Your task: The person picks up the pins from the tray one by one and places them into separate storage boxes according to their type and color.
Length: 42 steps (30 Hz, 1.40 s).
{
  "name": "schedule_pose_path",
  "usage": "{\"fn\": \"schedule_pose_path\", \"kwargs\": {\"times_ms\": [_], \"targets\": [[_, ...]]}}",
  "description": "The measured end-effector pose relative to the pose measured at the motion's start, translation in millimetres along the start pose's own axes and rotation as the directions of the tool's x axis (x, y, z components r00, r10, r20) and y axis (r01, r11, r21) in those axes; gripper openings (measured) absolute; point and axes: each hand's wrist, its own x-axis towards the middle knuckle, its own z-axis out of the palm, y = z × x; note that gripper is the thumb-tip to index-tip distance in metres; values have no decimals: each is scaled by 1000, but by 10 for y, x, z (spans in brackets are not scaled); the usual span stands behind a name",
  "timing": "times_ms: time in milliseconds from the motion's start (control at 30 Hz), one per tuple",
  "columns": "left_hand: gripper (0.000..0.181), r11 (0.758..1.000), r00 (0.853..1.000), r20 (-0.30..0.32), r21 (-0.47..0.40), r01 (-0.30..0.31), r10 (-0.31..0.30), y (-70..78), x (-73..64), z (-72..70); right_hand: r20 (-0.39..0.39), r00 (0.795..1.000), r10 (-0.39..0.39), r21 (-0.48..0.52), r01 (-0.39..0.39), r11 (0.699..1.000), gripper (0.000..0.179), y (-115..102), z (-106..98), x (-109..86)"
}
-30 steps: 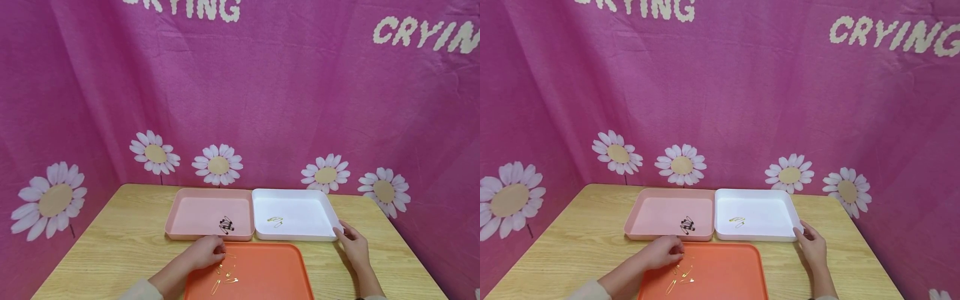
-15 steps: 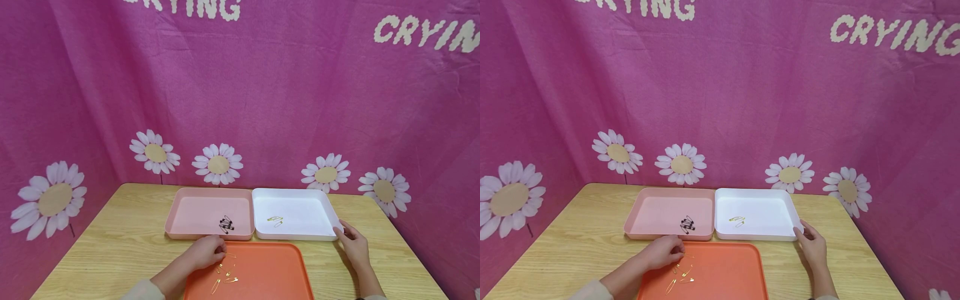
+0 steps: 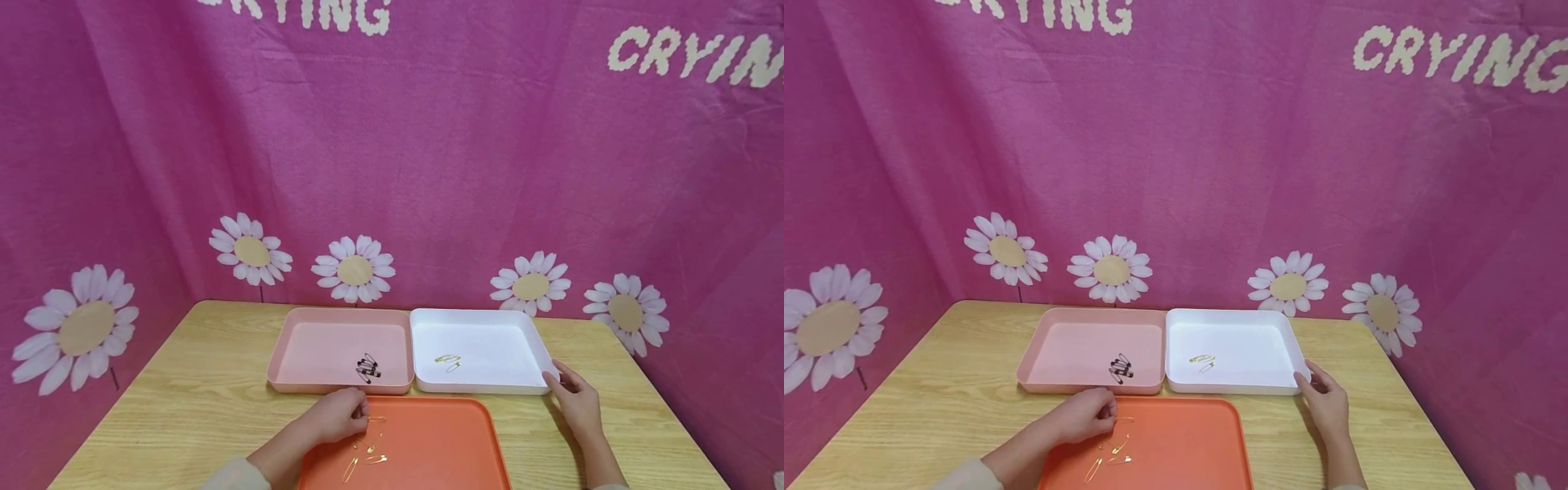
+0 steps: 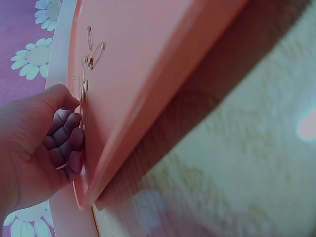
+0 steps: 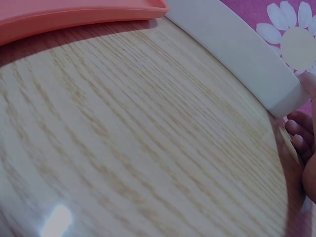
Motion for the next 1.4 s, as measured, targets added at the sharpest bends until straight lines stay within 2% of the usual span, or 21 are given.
{"fn": "schedule_pose_path", "kwargs": {"times_ms": [233,467,633,767,1067,1267,1400], "targets": [[8,997,1000,16,-74,17,-16,-27,-23,-40,4,1000,6,4,-6,1000,57,-6,2,-2],[6,989,999,0,-146,39,-40,-84,-59,-105,4,1000,12,-6,-12,1000,58,-10,3,1],[4,984,998,4,-167,57,-57,-91,-70,-175,2,1000,10,-1,-10,1000,58,-14,4,3],[4,987,999,-7,-151,51,-53,-82,-56,-243,-5,1000,11,-3,-11,1000,58,-9,4,5],[4,987,999,-11,-155,41,-43,-44,32,-355,-16,1000,-16,14,17,1000,55,19,14,10],[5,990,998,-55,-138,16,-24,-11,156,-447,-24,999,-28,21,29,999,54,26,17,16],[6,990,997,-76,-140,13,-23,36,255,-498,-18,1000,-9,3,9,1000,55,19,16,7]]}}
